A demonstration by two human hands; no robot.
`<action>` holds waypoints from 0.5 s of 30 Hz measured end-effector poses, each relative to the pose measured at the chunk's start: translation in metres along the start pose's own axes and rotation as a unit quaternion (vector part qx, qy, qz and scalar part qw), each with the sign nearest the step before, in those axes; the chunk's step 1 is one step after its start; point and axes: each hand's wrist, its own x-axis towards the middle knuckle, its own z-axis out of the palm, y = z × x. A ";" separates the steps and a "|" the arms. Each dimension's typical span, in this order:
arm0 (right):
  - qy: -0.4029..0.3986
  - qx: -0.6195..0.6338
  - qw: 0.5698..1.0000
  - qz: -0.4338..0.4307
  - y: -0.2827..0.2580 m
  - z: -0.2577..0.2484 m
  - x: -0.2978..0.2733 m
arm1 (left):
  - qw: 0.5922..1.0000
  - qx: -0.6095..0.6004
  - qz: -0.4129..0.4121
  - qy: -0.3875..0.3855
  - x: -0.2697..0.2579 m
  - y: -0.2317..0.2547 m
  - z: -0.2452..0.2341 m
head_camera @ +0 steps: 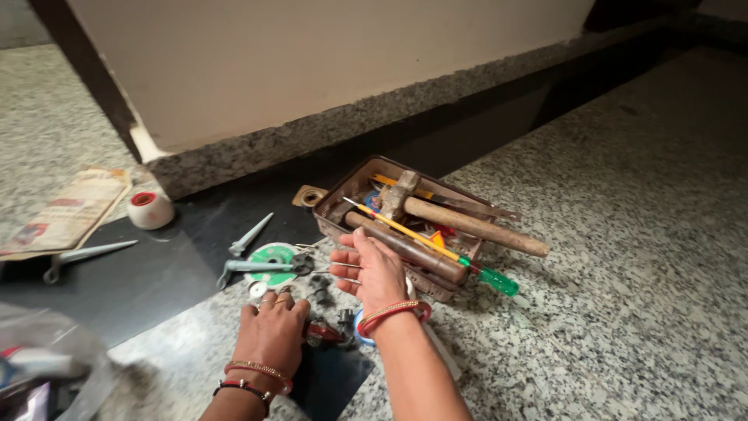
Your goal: The person sits on the floor and organizes various small items, including tape rolls, a flashlight, a marker, and a grinding disc, into a clear plastic bag. They pick up each item from the floor and place it into the bag one by one.
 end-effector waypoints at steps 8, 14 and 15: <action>-0.074 -0.095 0.993 -0.015 0.016 0.018 -0.007 | 0.965 -0.205 -0.157 0.050 -0.079 -0.068 -0.044; -0.198 -0.213 0.954 -0.070 0.031 0.072 -0.070 | 0.899 -0.345 -0.266 0.038 -0.210 -0.159 -0.085; -0.221 -0.236 0.943 -0.079 0.036 0.083 -0.086 | 0.882 -0.380 -0.277 0.035 -0.234 -0.170 -0.090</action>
